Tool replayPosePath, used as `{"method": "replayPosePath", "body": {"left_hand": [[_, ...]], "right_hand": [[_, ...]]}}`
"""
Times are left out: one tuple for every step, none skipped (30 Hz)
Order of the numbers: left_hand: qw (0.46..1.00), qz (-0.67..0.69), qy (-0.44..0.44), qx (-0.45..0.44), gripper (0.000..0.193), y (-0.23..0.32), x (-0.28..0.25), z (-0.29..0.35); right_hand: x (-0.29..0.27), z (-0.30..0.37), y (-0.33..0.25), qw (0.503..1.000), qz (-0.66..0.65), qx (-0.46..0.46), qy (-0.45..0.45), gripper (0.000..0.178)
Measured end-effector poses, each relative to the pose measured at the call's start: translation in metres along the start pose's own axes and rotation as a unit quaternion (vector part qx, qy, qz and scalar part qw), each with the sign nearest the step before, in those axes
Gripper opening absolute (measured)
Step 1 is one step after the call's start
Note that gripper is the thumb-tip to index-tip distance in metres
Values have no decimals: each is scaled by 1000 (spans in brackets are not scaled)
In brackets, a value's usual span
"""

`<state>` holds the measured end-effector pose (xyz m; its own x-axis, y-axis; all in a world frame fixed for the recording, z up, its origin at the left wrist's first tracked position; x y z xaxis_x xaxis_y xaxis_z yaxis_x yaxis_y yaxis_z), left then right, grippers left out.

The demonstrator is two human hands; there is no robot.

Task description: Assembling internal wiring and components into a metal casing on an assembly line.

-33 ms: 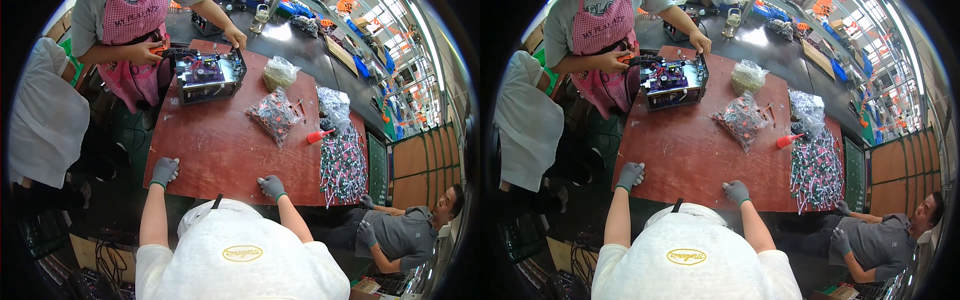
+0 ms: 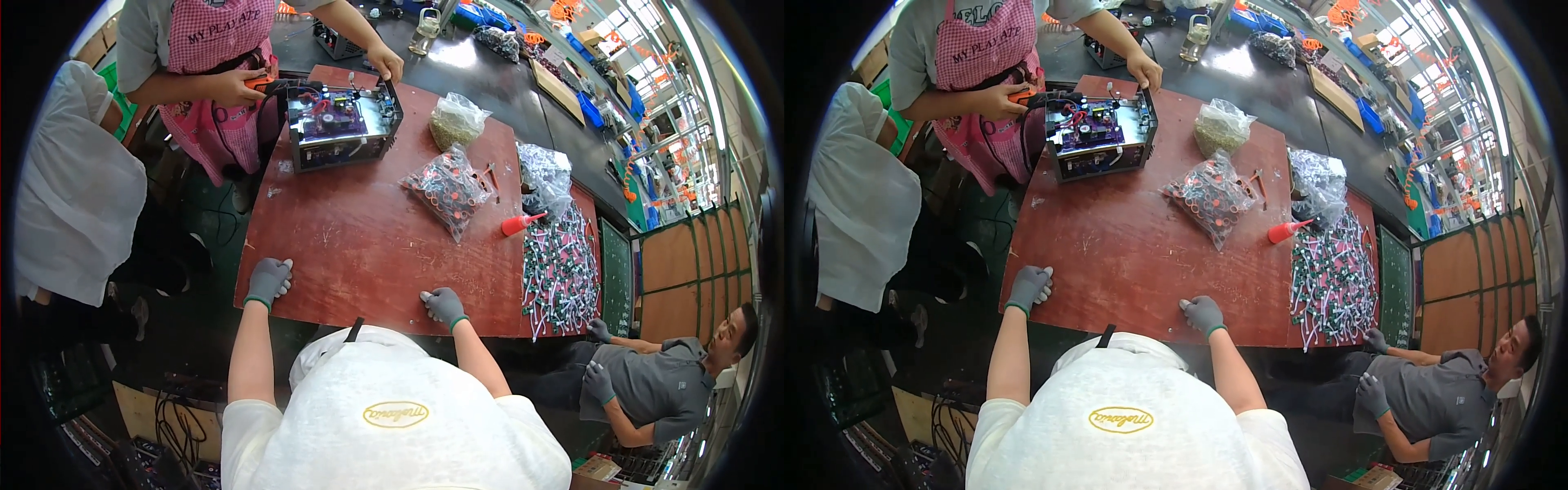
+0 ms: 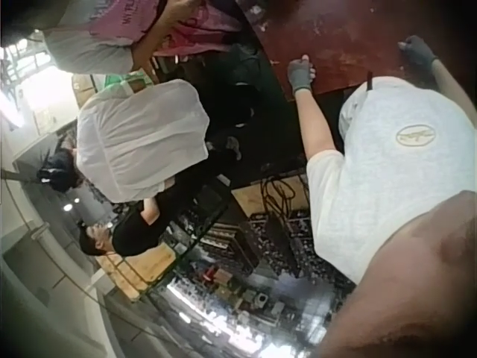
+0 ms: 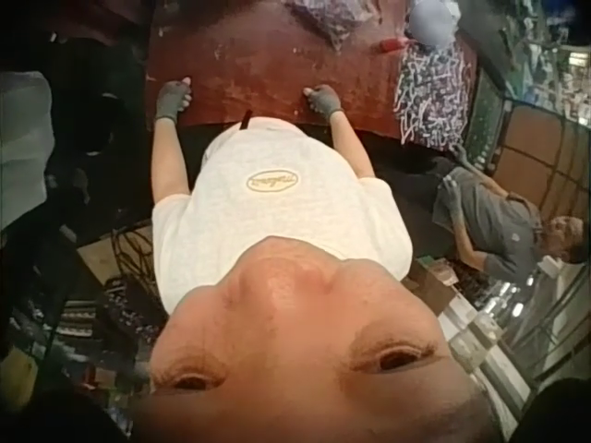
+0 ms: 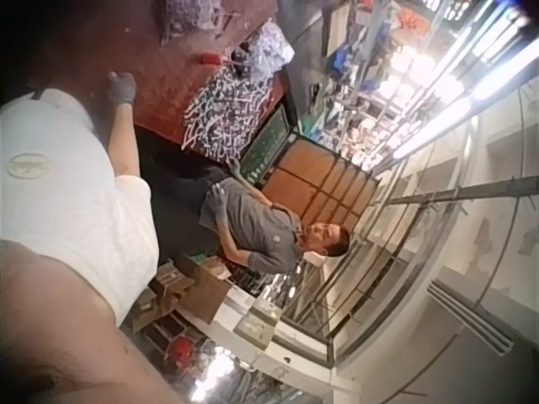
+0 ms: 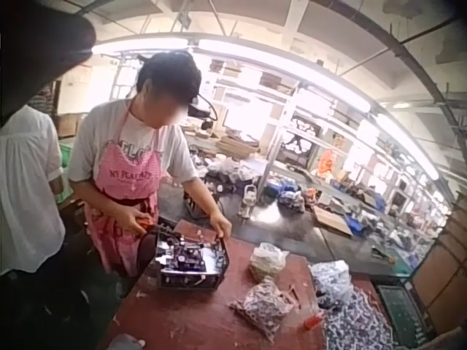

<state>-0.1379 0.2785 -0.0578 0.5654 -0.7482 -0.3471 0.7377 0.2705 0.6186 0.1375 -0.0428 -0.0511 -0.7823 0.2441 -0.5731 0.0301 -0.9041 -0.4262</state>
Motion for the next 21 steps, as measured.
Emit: {"method": "replayPosePath", "body": {"left_hand": [[1000,2,1,2,39,0,0,-2],[1000,1,3,9,40,-1,0,-3],[1000,0,4,17,40,-1,0,-3],[1000,0,4,18,40,-2,0,-3],[1000,2,1,8,40,-1,-1,-1],[1000,3,-2,-2,40,-1,-1,-1],[1000,4,-2,-1,40,-2,0,-2],[1000,0,-1,2,40,-3,0,-3],[1000,-3,-1,5,40,-3,0,-4],[1000,-4,-2,5,40,-2,0,-5],[1000,-1,1,-1,40,-2,0,-4],[1000,3,3,-7,40,-2,0,-4],[1000,2,2,-8,40,-3,0,-5],[1000,10,-1,-7,40,-4,1,-6],[1000,17,-4,-6,40,-4,1,-6],[1000,17,-4,-6,40,-4,1,-6],[1000,17,-6,-1,40,-2,1,-4],[1000,17,-7,3,40,-2,1,-3],[1000,17,-7,3,40,-2,1,-4],[1000,16,-5,1,40,-3,0,-5],[1000,14,-2,-1,40,-3,0,-5]], "right_hand": [[-1,-3,-1,1000,-9,4,-4,38],[0,-5,0,1000,-8,3,-3,38],[1,-5,2,1000,-11,10,-6,38],[1,-6,3,1000,-14,16,-10,38],[1,-5,1,1000,-14,15,-9,38],[0,-3,-1,1000,-16,17,-12,38],[0,-2,-3,1000,-19,20,-15,38],[0,-3,-1,999,-20,20,-14,38],[1,-7,2,999,-21,20,-16,38],[1,-9,5,999,-21,20,-18,38],[1,-8,4,999,-21,21,-17,38],[0,-8,3,999,-25,22,-20,38],[0,-7,2,999,-28,24,-22,39],[-1,-6,1,999,-28,24,-22,39],[-2,-5,0,999,-27,28,-26,39],[-2,-4,-1,999,-26,32,-30,39],[-3,-3,-3,999,-26,33,-30,39],[-4,-2,-5,998,-26,35,-34,38],[-4,-1,-6,998,-26,37,-37,38],[-5,-1,-7,998,-25,38,-37,38],[-5,-1,-8,999,-18,36,-36,38]]}}
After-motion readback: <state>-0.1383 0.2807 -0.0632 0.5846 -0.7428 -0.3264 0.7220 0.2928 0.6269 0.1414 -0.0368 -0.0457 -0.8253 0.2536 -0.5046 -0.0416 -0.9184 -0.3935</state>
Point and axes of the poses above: each hand's wrist, its own z-axis away from the middle knuckle, its own x-axis out of the palm, y = z × x, the point moved 4 cm from there along -z, towards the middle knuckle, and after that the axes turned 1 degree about x, right-handed, at the moved point
